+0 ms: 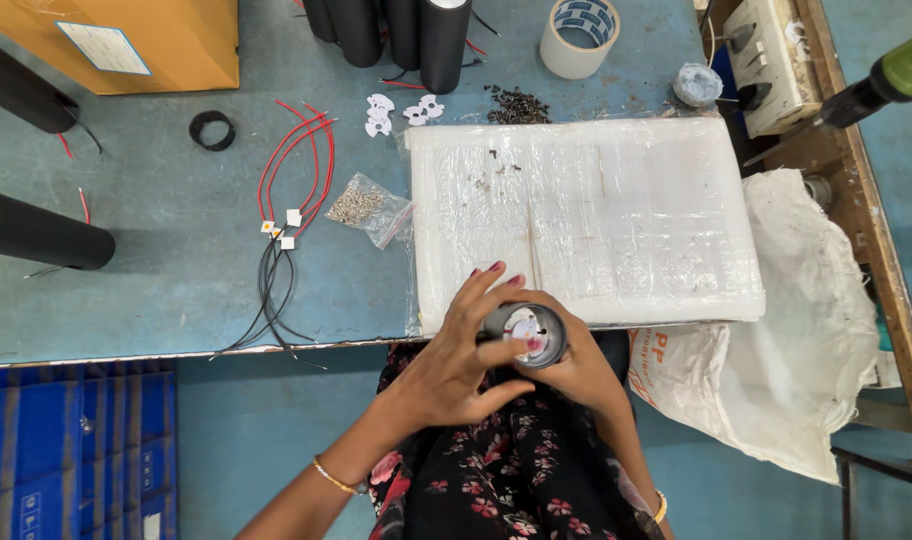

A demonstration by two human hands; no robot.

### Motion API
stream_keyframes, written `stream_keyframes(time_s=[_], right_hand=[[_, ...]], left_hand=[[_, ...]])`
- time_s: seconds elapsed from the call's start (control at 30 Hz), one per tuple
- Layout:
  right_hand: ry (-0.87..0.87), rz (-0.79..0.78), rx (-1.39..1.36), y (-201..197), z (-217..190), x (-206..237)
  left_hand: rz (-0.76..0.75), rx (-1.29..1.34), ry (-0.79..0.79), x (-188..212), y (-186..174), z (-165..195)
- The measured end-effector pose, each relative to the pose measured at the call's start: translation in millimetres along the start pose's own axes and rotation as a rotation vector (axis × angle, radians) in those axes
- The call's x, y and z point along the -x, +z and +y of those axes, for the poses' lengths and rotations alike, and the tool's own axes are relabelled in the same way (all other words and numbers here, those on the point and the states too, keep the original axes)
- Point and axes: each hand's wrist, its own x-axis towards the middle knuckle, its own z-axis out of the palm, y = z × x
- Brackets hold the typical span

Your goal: The person uses a green electric screwdriver to fasten a white plastic component inside a black cylindrical housing. They then insert a small LED module with red and black wires into the housing and secure it with screws. The person repeats this process for multiple units on a workbench.

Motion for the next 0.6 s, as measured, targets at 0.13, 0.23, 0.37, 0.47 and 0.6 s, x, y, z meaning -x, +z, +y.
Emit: stream_keyframes(time_s=[0.13, 0.23, 0.37, 0.47, 0.6], right_hand=[[-0.027, -0.026, 0.042, -5, -3, -1], [-0.103, -0.051, 0.137, -6, -2, 1], [-0.047, -0.001, 0.161, -7, 0, 3], [-0.01, -0.009, 0.172, -7, 1, 4], [0.002, 0.0, 0.219, -7, -1, 4]], left_hand=[[-0.087, -0.201, 0.069, -9, -22, 11], [-0.16, -0.287, 0.075, -20, -38, 18], [-0.271, -0.354, 0.154, -36, -51, 24], [-0.32, -0.394, 0.176, -44, -55, 28], [-0.349, -0.422, 0.195, -50, -59, 28]])
